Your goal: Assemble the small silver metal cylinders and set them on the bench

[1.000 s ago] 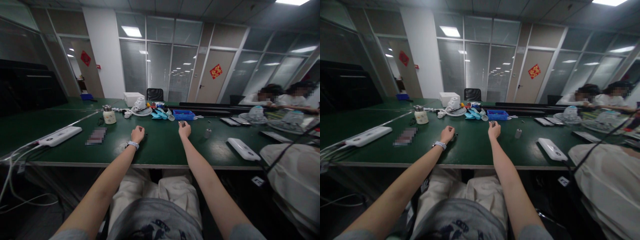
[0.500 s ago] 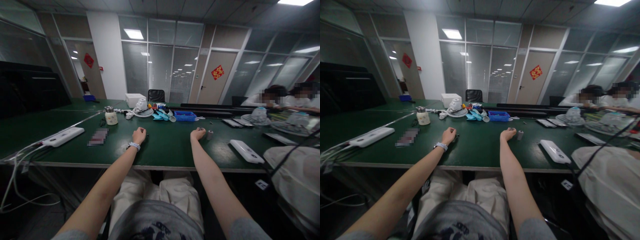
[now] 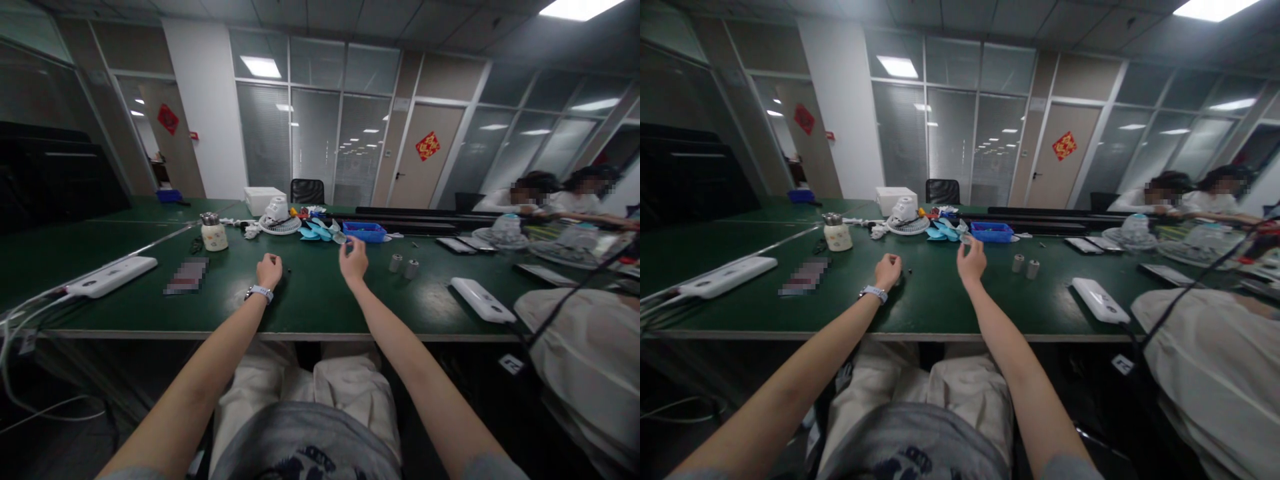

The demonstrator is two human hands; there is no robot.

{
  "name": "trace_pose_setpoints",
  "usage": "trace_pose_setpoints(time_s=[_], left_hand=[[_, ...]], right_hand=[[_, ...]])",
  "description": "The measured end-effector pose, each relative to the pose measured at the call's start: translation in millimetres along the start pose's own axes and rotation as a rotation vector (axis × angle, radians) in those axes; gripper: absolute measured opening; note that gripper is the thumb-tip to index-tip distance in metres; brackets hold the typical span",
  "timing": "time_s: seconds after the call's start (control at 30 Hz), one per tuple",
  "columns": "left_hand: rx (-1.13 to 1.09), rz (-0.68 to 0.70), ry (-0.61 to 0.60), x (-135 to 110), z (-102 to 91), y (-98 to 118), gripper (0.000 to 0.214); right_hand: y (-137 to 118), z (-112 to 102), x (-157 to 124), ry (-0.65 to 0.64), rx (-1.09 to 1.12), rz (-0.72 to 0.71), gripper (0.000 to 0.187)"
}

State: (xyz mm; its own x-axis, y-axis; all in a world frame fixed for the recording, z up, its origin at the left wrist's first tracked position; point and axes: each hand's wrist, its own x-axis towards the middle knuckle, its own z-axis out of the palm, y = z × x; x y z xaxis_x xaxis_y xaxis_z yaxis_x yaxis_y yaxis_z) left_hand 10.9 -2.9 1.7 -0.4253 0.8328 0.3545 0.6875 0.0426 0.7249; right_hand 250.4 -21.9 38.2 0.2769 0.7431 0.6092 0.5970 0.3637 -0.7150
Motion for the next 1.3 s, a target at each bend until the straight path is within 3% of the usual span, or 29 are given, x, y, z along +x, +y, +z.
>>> trace_pose_setpoints(time_s=[0.07, 0.17, 0.3, 0.43, 0.6, 0.67, 0.73, 0.87, 0.93, 1.03, 1.13, 1.3], left_hand=[[-0.007, -0.015, 0.018, 0, -1.0, 0, 0.026], [-0.004, -0.016, 0.035, 0, -1.2, -1, 0.026], [0.004, -0.006, 0.018, 0, -0.1, -2, 0.026], [0.013, -0.003, -0.003, 0, 0.8, -2, 0.025], [0.026, 0.011, 0.012, -1, 0.1, -2, 0.024], [0.028, 0.0, 0.006, -1, -0.3, -2, 0.024], [0.033, -0.007, -0.004, -2, -0.4, -1, 0.023], [0.044, -0.002, -0.021, -1, 0.2, -1, 0.024], [0.05, -0.002, -0.024, -1, 0.4, -1, 0.024], [0.06, -0.005, -0.028, -2, -0.3, -1, 0.024], [0.07, -0.012, -0.029, -3, -1.2, 0, 0.025], [0.082, 0.007, -0.036, -3, -0.5, -1, 0.024]], right_hand=[[-16, 32, -17, -0.282, 0.085, -0.138, 0.032], [-30, 80, -37, -0.472, 0.009, -0.174, 0.033], [-34, 112, -45, -0.506, -0.143, -0.138, 0.026], [-29, 110, -41, -0.49, -0.108, -0.139, 0.015], [-21, 85, -29, -0.523, -0.262, -0.211, 0.017], [-11, 66, -16, -0.461, -0.312, -0.265, 0.018], [5, 40, 2, -0.293, -0.368, -0.265, 0.02], [55, -27, 37, 0.182, -0.525, -0.137, 0.027], [82, -59, 48, 0.305, -0.601, -0.093, 0.029], [112, -91, 57, 0.381, -0.662, -0.024, 0.03], [126, -101, 61, 0.399, -0.68, 0.048, 0.029], [125, -98, 63, 0.365, -0.694, 0.121, 0.028]])
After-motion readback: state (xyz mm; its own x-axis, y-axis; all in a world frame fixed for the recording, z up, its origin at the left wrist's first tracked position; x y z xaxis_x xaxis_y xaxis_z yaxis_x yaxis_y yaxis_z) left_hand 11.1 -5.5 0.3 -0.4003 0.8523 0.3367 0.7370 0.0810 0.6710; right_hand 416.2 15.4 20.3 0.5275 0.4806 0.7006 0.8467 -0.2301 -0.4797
